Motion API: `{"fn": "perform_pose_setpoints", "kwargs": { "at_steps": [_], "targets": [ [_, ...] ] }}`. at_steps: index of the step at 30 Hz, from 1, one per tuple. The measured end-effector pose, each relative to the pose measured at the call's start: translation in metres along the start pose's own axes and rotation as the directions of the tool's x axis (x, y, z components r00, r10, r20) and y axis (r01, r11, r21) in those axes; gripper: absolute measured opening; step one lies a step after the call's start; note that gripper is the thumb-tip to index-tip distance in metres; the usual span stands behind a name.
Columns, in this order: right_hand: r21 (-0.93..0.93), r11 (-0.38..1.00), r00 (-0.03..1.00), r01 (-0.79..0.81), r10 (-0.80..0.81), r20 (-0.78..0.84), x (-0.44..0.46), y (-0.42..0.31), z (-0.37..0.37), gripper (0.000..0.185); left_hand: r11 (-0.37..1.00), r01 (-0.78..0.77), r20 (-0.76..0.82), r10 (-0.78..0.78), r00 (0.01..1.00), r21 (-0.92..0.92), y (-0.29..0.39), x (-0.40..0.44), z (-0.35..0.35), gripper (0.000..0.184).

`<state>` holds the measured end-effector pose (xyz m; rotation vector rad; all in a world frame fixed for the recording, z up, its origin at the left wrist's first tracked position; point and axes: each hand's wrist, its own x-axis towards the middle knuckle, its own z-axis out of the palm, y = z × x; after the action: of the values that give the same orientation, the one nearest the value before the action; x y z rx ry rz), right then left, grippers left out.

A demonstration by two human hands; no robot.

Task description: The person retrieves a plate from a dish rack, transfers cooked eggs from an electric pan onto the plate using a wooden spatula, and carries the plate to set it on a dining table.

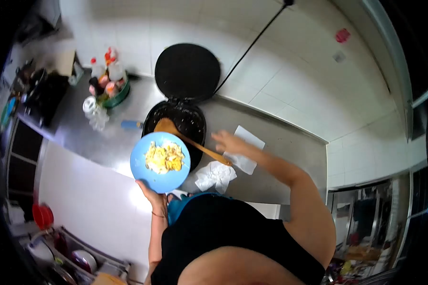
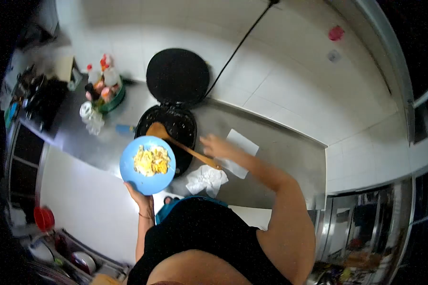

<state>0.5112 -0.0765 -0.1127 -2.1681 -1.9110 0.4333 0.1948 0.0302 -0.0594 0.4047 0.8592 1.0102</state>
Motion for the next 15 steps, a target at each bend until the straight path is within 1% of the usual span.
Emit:
{"fn": "perform_pose_setpoints", "kwargs": {
  "at_steps": [1, 2, 3, 4, 5, 6, 7, 8, 10, 13, 15],
  "targets": [
    [0.261, 0.950, 0.961, -0.171, 0.219, -0.170, 0.025, 0.000, -0.035, 0.043, 1.000, -0.011, 0.013, 0.011, 1.000, 0.003, 0.001, 0.001, -0.002, 0.069],
    [0.106, 0.965, 0.948, -0.240, 0.257, -0.190, 0.041, -0.025, -0.121, 0.040, 1.000, -0.027, 0.037, 0.028, 0.999, -0.008, 0.002, 0.000, -0.005, 0.068],
    [0.005, 0.985, 0.881, -0.175, 0.159, -0.446, 0.061, -0.017, -0.163, 0.037, 1.000, -0.026, 0.062, 0.027, 0.998, -0.012, 0.000, 0.003, -0.009, 0.067],
    [0.158, 0.948, 0.743, -0.275, 0.314, -0.591, 0.080, -0.007, -0.218, 0.036, 1.000, -0.024, 0.080, 0.025, 0.996, -0.016, 0.001, 0.004, -0.011, 0.067],
    [0.235, 0.920, 0.595, -0.314, 0.384, -0.706, 0.084, -0.026, -0.277, 0.035, 1.000, -0.023, 0.091, 0.024, 0.996, -0.016, 0.001, 0.005, -0.013, 0.066],
    [0.046, 0.961, 0.406, -0.272, 0.158, -0.900, 0.103, 0.020, -0.316, 0.035, 1.000, -0.025, 0.099, 0.026, 0.995, -0.009, 0.003, 0.005, -0.012, 0.066],
    [0.055, 0.926, 0.320, -0.373, 0.184, -0.929, 0.104, 0.018, -0.358, 0.039, 1.000, -0.029, 0.104, 0.029, 0.994, -0.003, 0.004, 0.004, -0.011, 0.066],
    [0.095, 0.868, 0.250, -0.487, 0.243, -0.937, 0.109, 0.019, -0.392, 0.047, 1.000, -0.031, 0.106, 0.031, 0.994, 0.003, 0.005, 0.003, -0.009, 0.065],
    [0.158, 0.746, 0.265, -0.647, 0.413, -0.871, 0.116, 0.034, -0.432, 0.055, 0.999, -0.045, 0.100, 0.042, 0.994, 0.023, 0.007, 0.000, -0.007, 0.066],
    [0.051, 0.708, 0.226, -0.704, 0.292, -0.929, 0.131, 0.038, -0.439, 0.038, 0.998, -0.061, 0.069, 0.061, 0.996, 0.001, 0.008, -0.004, -0.002, 0.062],
    [0.163, 0.704, 0.178, -0.691, 0.385, -0.906, 0.140, 0.047, -0.447, 0.047, 0.998, -0.061, 0.028, 0.061, 0.998, -0.006, 0.010, -0.007, 0.005, 0.060]
  ]
}}
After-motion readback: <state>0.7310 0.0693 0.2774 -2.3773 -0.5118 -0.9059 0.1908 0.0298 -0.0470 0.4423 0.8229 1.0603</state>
